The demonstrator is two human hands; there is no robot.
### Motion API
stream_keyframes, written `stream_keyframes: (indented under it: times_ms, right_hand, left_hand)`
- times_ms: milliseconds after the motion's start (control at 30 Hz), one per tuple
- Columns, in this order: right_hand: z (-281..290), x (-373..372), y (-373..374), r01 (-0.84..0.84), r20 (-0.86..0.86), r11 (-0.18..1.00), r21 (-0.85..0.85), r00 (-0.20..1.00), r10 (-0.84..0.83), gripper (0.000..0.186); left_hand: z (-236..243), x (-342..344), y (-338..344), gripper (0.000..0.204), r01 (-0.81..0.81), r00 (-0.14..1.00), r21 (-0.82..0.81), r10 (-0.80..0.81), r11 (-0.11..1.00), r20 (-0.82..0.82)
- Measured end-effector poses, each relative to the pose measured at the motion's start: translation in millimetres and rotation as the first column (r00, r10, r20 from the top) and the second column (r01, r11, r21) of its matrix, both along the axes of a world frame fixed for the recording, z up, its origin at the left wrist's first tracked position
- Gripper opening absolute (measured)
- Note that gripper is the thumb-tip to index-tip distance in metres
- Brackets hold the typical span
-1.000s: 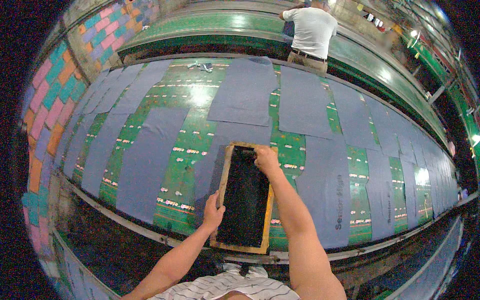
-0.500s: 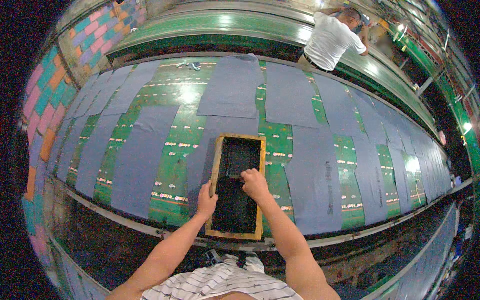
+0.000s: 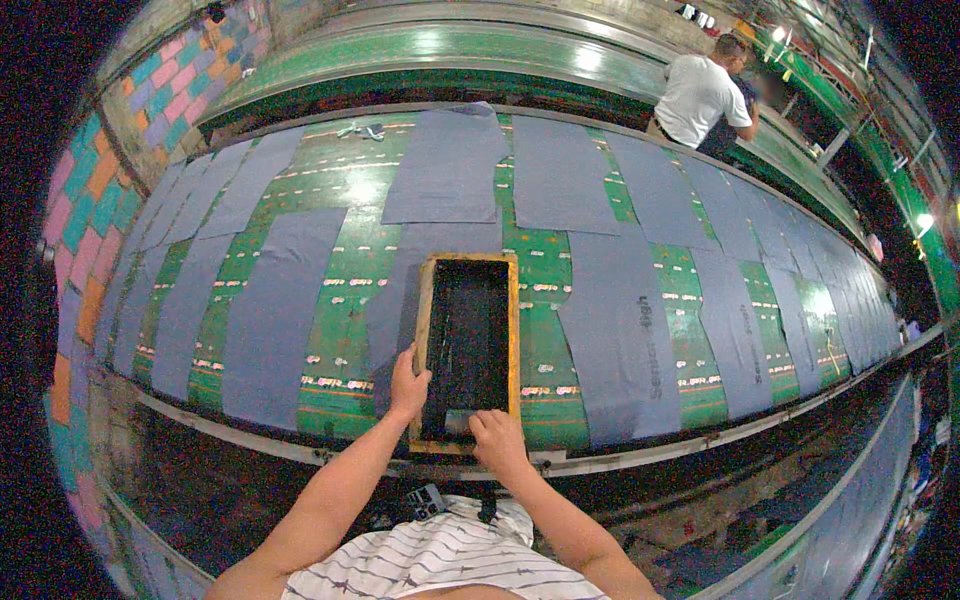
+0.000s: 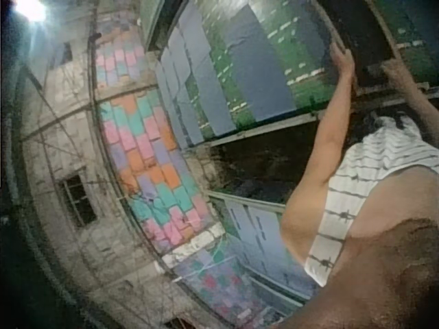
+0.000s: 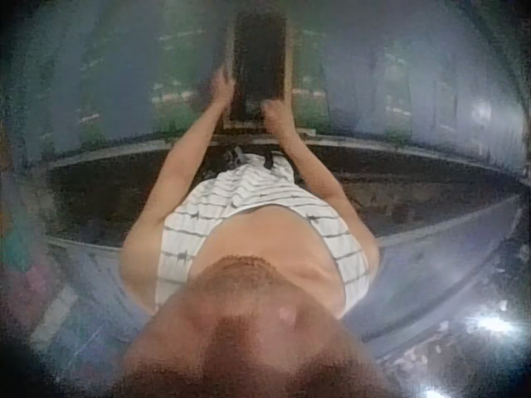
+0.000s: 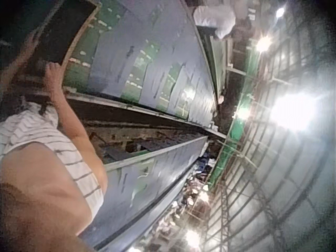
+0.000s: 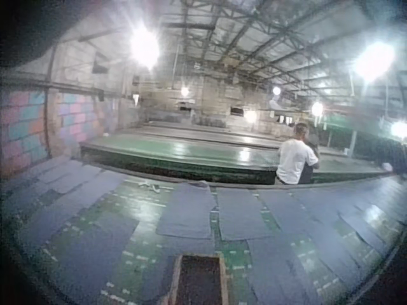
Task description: The person aligns a screen printing frame over a grey fabric on a conveyor belt and uses a squeegee to pull ink through the screen, imprinting text onto the fabric. Another worker is visible across the table handling similar fabric pieces.
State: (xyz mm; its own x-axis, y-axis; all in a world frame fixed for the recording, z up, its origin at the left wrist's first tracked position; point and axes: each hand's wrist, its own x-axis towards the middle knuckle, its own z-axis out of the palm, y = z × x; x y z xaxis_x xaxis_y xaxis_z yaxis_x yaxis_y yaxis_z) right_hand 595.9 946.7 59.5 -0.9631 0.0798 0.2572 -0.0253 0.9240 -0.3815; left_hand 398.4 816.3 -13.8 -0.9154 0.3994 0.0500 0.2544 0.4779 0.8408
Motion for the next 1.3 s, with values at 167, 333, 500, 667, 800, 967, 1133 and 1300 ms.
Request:
stream_keyframes:
  times_ms: [167, 333, 500, 667, 800, 967, 1133, 1300]
  right_hand:
    - [-11, 32, -20, 0.011, -0.051, 1.000, 0.027, 0.999, -0.009, 0.037]
    - [-12, 43, -25, 0.001, -0.010, 0.999, 0.032, 1.000, -0.001, 0.043]
    - [24, 41, -15, -0.012, 0.109, 0.969, -0.248, 0.993, 0.040, 0.058]
    - [16, 27, 22, 0.306, 0.118, 0.816, -0.490, 0.951, -0.286, 0.054]
    - [-33, 14, 59, 0.489, 0.010, 0.785, -0.380, 0.851, -0.526, 0.040]
    - [-51, 7, 70, 0.555, 0.113, 0.749, -0.363, 0.824, -0.556, 0.028]
    - [-53, 4, 60, 0.500, 0.194, 0.778, -0.379, 0.865, -0.462, 0.024]
    - [-57, 8, 59, 0.500, 0.195, 0.786, -0.364, 0.866, -0.460, 0.028]
  left_hand:
    - [-5, -1, 1, 0.067, 0.004, 1.000, 0.000, -0.004, 1.000, -0.010]
    - [-12, 1, 1, 0.069, -0.015, 0.998, -0.052, 0.013, 0.999, -0.055]
    - [-15, 0, 1, 0.069, -0.008, 1.000, -0.032, 0.008, 0.999, 0.008]
    - [-5, 5, 1, 0.068, -0.007, 1.000, 0.021, 0.006, 1.000, 0.024]
    - [-1, 6, -2, 0.065, -0.043, 0.998, 0.029, 0.042, 0.999, 0.048]
    - [20, 13, 0, 0.063, -0.038, 0.994, -0.002, 0.038, 0.999, 0.103]
    - [19, 10, -5, 0.066, -0.095, 0.989, 0.004, 0.094, 0.995, 0.117]
    - [9, 11, -1, 0.063, -0.098, 0.994, -0.024, 0.099, 0.995, 0.050]
